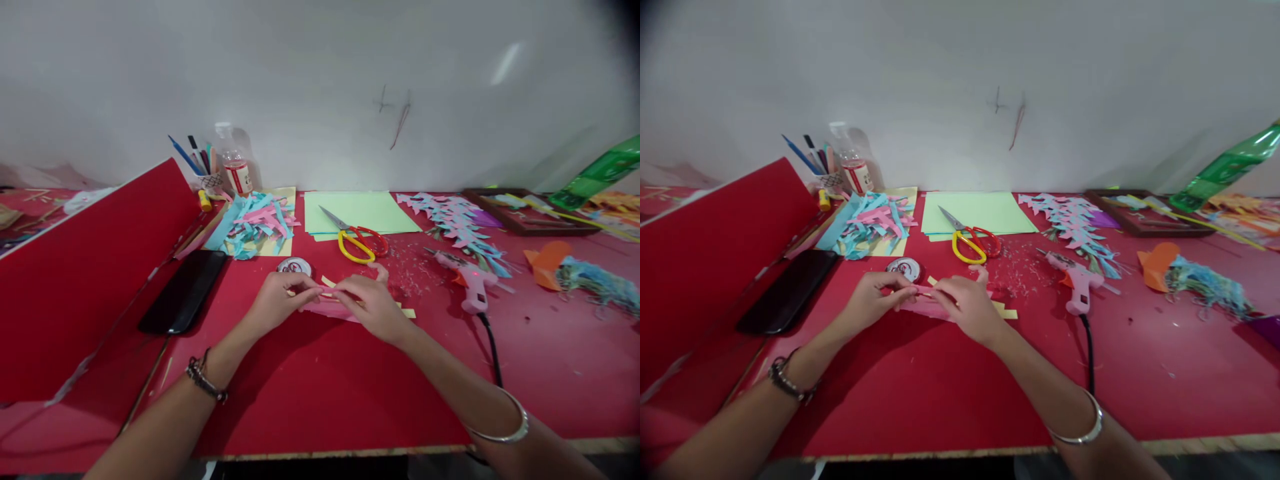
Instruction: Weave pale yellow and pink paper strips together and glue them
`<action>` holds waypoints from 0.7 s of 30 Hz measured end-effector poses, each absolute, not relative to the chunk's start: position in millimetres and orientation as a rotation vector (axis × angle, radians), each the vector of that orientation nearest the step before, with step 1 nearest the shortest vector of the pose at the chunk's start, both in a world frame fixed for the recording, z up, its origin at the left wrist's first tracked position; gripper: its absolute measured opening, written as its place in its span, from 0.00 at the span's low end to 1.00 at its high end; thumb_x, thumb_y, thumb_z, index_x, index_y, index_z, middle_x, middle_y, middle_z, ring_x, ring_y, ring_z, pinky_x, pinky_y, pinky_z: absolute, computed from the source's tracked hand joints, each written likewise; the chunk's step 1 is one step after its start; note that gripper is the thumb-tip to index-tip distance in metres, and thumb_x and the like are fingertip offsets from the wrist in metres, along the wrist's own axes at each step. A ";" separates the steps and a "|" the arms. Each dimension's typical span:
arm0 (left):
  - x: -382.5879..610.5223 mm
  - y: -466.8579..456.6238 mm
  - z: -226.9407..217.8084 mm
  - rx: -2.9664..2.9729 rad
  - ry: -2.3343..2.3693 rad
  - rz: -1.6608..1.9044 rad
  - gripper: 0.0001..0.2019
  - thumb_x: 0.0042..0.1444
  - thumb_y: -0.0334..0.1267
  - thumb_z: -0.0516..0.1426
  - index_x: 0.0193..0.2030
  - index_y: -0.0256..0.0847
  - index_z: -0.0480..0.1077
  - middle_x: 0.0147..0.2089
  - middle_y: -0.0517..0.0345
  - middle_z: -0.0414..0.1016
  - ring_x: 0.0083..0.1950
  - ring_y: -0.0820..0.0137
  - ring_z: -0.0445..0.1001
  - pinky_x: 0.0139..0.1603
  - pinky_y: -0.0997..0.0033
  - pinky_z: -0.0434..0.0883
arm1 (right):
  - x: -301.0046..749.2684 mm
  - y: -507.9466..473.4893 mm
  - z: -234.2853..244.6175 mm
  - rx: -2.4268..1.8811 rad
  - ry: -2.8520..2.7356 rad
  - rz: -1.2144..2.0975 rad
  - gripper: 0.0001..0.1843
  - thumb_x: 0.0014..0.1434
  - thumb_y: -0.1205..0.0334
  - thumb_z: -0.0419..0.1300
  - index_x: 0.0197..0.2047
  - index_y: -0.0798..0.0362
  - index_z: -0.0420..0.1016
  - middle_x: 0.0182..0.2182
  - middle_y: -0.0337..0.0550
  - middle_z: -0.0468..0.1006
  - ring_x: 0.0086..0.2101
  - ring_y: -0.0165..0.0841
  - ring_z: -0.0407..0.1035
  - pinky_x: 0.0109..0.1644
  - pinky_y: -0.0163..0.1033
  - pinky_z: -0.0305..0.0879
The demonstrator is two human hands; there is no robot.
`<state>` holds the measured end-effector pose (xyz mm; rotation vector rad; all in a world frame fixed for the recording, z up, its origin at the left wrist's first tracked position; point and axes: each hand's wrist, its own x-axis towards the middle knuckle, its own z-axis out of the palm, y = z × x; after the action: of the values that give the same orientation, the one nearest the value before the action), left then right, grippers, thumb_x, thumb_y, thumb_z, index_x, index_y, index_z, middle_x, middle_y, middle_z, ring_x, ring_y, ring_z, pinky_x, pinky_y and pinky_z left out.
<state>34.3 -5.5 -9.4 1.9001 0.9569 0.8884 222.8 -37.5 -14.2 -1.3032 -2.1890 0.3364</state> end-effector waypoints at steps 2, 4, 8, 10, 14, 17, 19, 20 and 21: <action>32.8 -4.0 -9.2 1.885 0.968 0.904 0.11 0.51 0.40 0.56 0.24 0.36 0.71 0.22 0.58 0.72 0.22 0.78 0.66 0.22 0.81 0.63 | 224.3 -35.7 -14.3 -1.327 -2.154 0.396 0.17 0.62 0.57 0.45 0.30 0.51 0.70 0.25 0.35 0.74 0.28 0.28 0.66 0.50 0.45 0.42; 30.4 -1.7 -8.7 1.843 0.987 0.923 0.11 0.51 0.40 0.55 0.24 0.35 0.70 0.23 0.58 0.72 0.22 0.78 0.66 0.22 0.80 0.63 | 227.9 -32.4 -14.4 -1.347 -2.116 0.414 0.17 0.62 0.56 0.46 0.28 0.52 0.70 0.23 0.35 0.74 0.26 0.28 0.64 0.46 0.43 0.45; 24.2 4.4 -6.6 1.744 1.030 0.999 0.11 0.50 0.41 0.56 0.23 0.36 0.67 0.22 0.61 0.70 0.18 0.80 0.62 0.20 0.81 0.61 | 237.9 -24.6 -14.1 -1.393 -2.026 0.364 0.16 0.59 0.56 0.49 0.25 0.53 0.69 0.21 0.35 0.73 0.22 0.26 0.61 0.41 0.39 0.49; 20.3 8.3 -5.9 1.712 1.048 1.040 0.11 0.49 0.41 0.56 0.23 0.37 0.67 0.21 0.62 0.70 0.18 0.80 0.62 0.20 0.80 0.61 | 242.8 -21.4 -13.5 -1.413 -1.971 0.340 0.15 0.58 0.56 0.51 0.25 0.53 0.70 0.20 0.35 0.73 0.21 0.26 0.61 0.38 0.38 0.50; 13.3 16.1 -6.7 1.672 1.100 1.130 0.10 0.49 0.40 0.55 0.23 0.37 0.66 0.20 0.62 0.69 0.19 0.80 0.62 0.20 0.80 0.61 | 250.3 -16.7 -12.9 -1.417 -1.858 0.319 0.13 0.56 0.57 0.52 0.23 0.53 0.68 0.18 0.35 0.71 0.21 0.28 0.62 0.34 0.36 0.53; 10.9 19.3 -7.8 1.675 1.120 1.166 0.10 0.50 0.40 0.54 0.22 0.37 0.65 0.20 0.63 0.69 0.18 0.80 0.61 0.20 0.80 0.61 | 253.2 -15.1 -13.1 -1.422 -1.753 0.384 0.14 0.55 0.57 0.52 0.21 0.52 0.65 0.14 0.34 0.66 0.19 0.27 0.60 0.30 0.34 0.55; 10.5 19.7 -8.1 1.674 1.117 1.168 0.10 0.50 0.40 0.54 0.22 0.37 0.65 0.20 0.63 0.69 0.18 0.80 0.61 0.20 0.80 0.60 | 253.5 -15.2 -12.9 -1.400 -1.668 0.486 0.15 0.55 0.56 0.53 0.20 0.53 0.63 0.13 0.34 0.66 0.17 0.26 0.60 0.28 0.33 0.55; 10.5 19.6 -8.2 1.672 1.113 1.168 0.10 0.50 0.40 0.54 0.22 0.37 0.65 0.20 0.63 0.69 0.18 0.80 0.61 0.21 0.80 0.60 | 253.2 -15.4 -12.5 -1.394 -1.624 0.533 0.16 0.55 0.56 0.53 0.19 0.53 0.63 0.13 0.34 0.67 0.17 0.26 0.60 0.27 0.33 0.56; 10.6 19.4 -8.3 1.669 1.110 1.171 0.10 0.50 0.40 0.55 0.22 0.37 0.66 0.20 0.63 0.69 0.18 0.80 0.61 0.21 0.80 0.60 | 252.8 -15.7 -11.9 -1.393 -1.580 0.572 0.16 0.54 0.55 0.54 0.19 0.53 0.62 0.13 0.34 0.67 0.17 0.26 0.60 0.26 0.32 0.56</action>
<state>10.6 19.4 -8.3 1.6694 1.1102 1.1707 252.8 -15.7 -11.9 -1.3934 -1.5805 0.5722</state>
